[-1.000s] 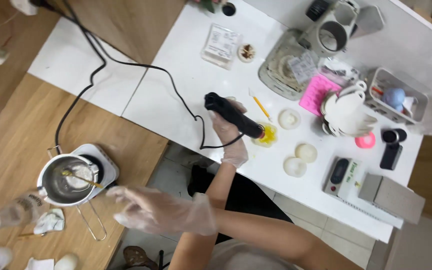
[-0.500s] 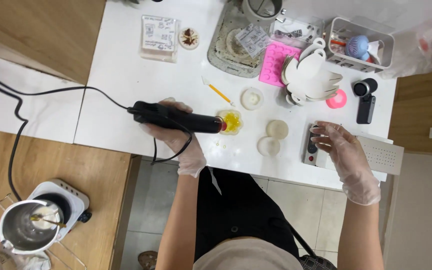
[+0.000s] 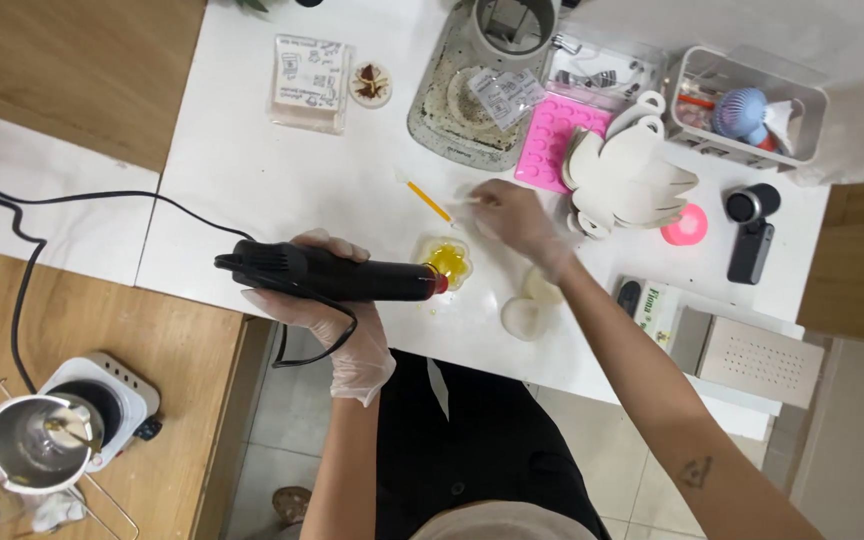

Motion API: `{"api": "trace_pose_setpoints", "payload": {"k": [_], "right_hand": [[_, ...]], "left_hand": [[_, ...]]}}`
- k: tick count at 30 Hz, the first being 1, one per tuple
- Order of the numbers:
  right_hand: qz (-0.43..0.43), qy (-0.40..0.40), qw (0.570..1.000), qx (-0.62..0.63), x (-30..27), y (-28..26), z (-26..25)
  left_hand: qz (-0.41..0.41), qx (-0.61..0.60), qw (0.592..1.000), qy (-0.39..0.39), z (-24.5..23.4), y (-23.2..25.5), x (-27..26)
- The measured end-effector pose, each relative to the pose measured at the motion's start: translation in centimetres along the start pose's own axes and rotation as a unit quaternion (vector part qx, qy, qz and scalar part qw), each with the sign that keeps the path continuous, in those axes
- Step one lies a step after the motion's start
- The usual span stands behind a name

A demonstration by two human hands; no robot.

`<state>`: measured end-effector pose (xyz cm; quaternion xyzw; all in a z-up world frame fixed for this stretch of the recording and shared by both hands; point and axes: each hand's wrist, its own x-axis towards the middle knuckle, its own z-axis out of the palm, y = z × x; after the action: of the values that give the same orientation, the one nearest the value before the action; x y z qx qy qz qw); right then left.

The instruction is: Using a heat gun to melt and shape wax within a silicone mold.

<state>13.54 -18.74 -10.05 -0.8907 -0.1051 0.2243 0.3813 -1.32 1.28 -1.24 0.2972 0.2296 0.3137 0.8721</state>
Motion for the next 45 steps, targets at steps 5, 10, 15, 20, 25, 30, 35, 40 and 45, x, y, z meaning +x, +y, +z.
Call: {"api": "trace_pose_setpoints", "payload": {"k": [5, 10, 15, 20, 25, 30, 35, 40, 45], "right_hand": [[-0.019, -0.022, 0.976, -0.217, 7.2, -1.3, 8.7], [-0.072, -0.018, 0.944, -0.320, 11.1, 3.4, 12.4], [-0.150, 0.111, 0.982, -0.038, 2.0, -2.3, 2.3], [-0.060, 0.170, 0.984, -0.008, -14.7, -1.8, 1.7], [0.052, 0.143, 0.988, 0.019, -22.4, 3.6, 12.2], [0.139, 0.185, 0.972, -0.034, -21.8, 2.3, 18.6], [0.156, 0.217, 0.964, -0.017, -21.0, 0.7, 20.4], [0.151, 0.269, 0.951, -0.028, -20.0, -0.3, 21.7], [0.181, 0.273, 0.944, -0.048, -19.6, -0.6, 22.2]], "left_hand": [[0.011, 0.014, 1.000, 0.025, -0.5, -0.8, -0.4], [-0.002, 0.010, 0.999, 0.048, -0.1, -0.6, -0.8], [-0.004, 0.019, 1.000, 0.020, 0.1, -1.1, -0.2], [-0.009, 0.021, 1.000, -0.001, 1.4, -0.1, 0.8], [-0.057, 0.010, 0.997, -0.052, 0.9, 0.0, 2.3], [-0.077, 0.013, 0.991, -0.107, 0.1, 0.9, 2.2], [-0.086, 0.021, 0.989, -0.117, -0.6, 1.2, 2.4], [-0.091, -0.002, 0.985, -0.147, -1.6, 1.0, 2.8], [-0.106, -0.019, 0.985, -0.136, -2.1, 1.0, 3.2]]}}
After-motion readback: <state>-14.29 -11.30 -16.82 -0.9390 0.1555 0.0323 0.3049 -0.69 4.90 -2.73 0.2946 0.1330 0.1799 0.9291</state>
